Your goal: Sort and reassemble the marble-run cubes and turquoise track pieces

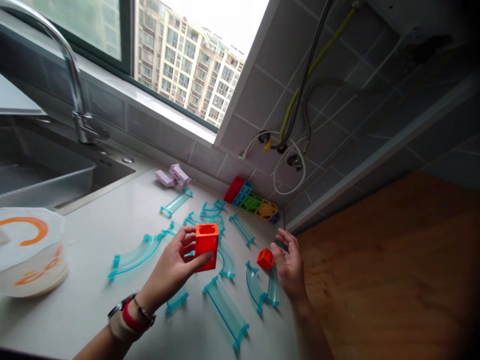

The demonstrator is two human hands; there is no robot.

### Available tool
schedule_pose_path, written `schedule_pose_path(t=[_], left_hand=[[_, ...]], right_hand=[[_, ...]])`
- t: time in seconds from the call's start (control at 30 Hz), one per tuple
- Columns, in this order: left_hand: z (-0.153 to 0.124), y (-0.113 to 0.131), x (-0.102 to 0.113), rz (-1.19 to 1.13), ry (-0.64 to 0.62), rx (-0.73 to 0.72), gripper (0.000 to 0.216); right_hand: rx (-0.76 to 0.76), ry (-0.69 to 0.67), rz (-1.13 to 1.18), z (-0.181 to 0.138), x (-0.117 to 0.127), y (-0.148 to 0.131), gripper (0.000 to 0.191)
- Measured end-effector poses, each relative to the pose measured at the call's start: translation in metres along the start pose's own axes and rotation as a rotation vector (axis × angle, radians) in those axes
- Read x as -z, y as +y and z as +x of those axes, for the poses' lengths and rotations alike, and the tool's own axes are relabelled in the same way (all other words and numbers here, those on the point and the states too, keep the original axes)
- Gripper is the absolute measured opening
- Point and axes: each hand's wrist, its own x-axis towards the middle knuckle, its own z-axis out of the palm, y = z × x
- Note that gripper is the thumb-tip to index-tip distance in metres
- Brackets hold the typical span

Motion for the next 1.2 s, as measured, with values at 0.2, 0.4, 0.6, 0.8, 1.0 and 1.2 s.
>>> schedule_pose_path(t=[0.2, 0.4, 0.6, 0.8, 1.0, 1.2], left_hand=[[0.001, -0.004, -0.008, -0.003, -0.002, 0.027, 0.062], [-0.004, 0.000, -0.012, 0.040, -0.047, -0.004, 0.057], [-0.004, -0.001, -0.009, 0.087, -0.027, 0.008, 0.061], [-0.003, -0.004, -0.007, 0.123, 0.004, -0.004, 0.061], [-0.004, -0.003, -0.011, 0.122, -0.027, -0.038, 0.056], [-0.002, -0.007, -0.008, 0.107, 0.000, -0.003, 0.060]], right_hand=[[-0.138, -0.112, -0.238, -0.023, 0.018, 0.049, 0.053], [-0.025, -0.199, -0.541, -0.033, 0.013, 0.064, 0.067], [0.010, -0.170, -0.586, -0.033, 0.006, 0.071, 0.066], [-0.008, -0.163, -0.516, -0.027, 0.008, 0.079, 0.063], [-0.038, -0.180, -0.415, -0.023, 0.008, 0.087, 0.060], [-0.096, -0.125, -0.274, -0.021, 0.008, 0.095, 0.055]])
